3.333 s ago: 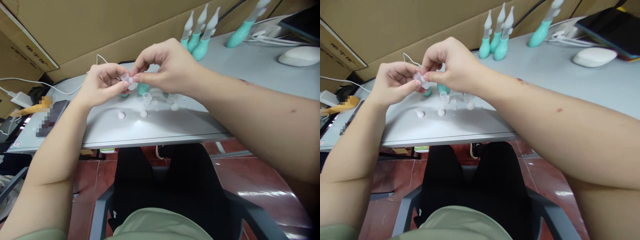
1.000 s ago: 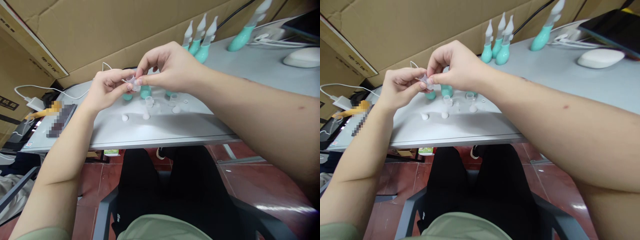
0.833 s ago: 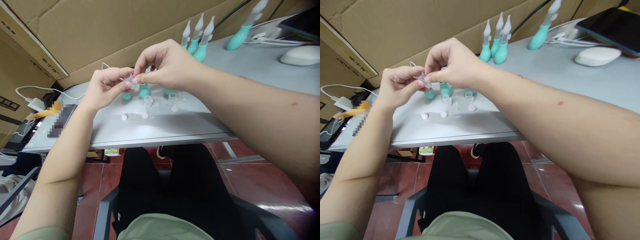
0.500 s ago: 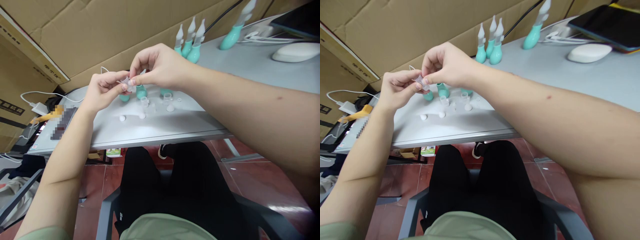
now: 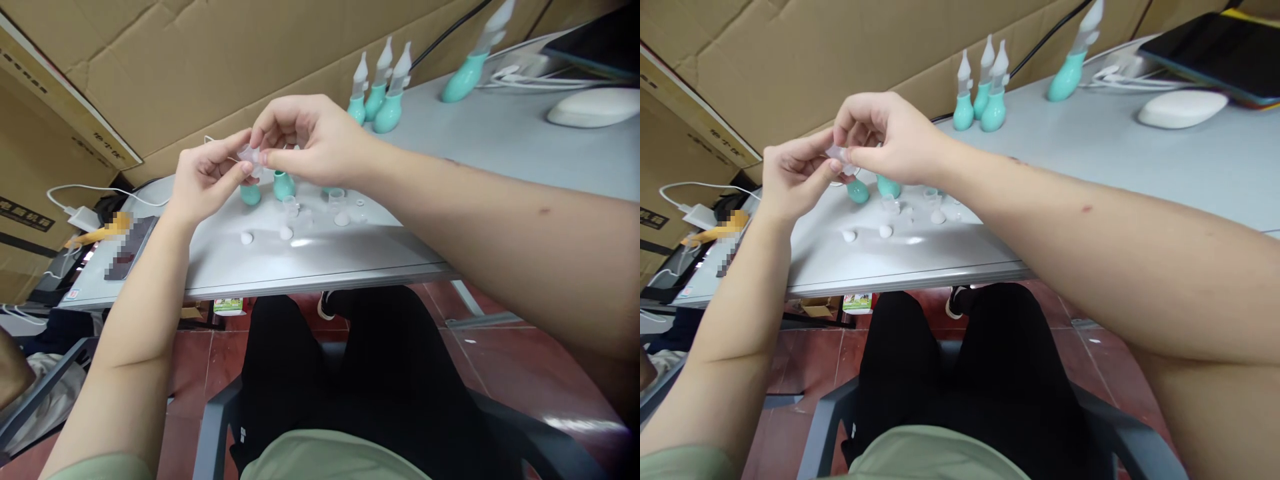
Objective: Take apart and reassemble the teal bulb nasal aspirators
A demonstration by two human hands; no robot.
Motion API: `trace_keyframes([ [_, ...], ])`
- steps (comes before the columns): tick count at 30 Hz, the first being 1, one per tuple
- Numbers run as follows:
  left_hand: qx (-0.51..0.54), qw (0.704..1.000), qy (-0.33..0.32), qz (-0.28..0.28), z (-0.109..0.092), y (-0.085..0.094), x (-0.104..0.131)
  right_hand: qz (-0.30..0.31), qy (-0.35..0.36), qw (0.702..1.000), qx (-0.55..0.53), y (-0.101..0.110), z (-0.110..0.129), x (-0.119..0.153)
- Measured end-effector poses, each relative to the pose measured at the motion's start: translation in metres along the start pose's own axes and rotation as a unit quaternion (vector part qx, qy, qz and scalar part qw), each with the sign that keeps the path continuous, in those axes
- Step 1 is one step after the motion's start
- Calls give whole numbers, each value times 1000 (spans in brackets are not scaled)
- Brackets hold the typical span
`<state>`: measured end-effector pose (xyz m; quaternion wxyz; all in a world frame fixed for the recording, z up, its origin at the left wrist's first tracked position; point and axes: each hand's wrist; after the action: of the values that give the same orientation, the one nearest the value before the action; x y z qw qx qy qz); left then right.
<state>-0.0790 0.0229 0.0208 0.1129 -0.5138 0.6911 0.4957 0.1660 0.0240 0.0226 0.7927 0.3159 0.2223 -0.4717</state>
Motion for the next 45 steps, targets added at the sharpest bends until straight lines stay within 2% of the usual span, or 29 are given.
trace_keyframes([
  [4, -22, 1000, 2, -14, 5, 0, 0, -17, 22, 998, 52, -3, 3, 2],
  [11, -53, 998, 17, -22, 20, 0, 1, 11, 4, 997, 78, -3, 1, 3],
  [14, -66, 998, 18, -18, 23, 4, 0, -10, -13, 997, 75, -2, -1, 3],
  [17, -80, 996, 22, -18, 26, 16, -1, -40, -18, 996, 73, 2, -3, 2],
  [19, -98, 994, 49, -1, 28, 24, -1, -51, -25, 996, 73, 5, -4, 0],
  [22, -125, 983, 118, 66, 30, 30, 2, -61, -34, 995, 75, 8, -4, -1],
  [24, -129, 975, 147, 103, 30, 28, 5, -64, -35, 995, 72, 7, -4, -1],
  [29, -105, 971, 162, 138, 28, 18, 7, -71, -38, 994, 72, 6, -5, -1],
  [40, -87, 979, 149, 112, 18, 10, 5, -59, -56, 994, 66, 7, -4, 1],
  [45, -81, 988, 118, 65, 16, 11, 5, -52, -55, 995, 60, 8, -9, -1],
])
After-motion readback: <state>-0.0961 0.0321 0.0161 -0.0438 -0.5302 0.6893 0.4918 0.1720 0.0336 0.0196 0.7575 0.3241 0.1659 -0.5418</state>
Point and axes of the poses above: each hand's wrist, its own x-axis away from the middle knuckle, its own y-axis out of the back of the hand, z = x × y
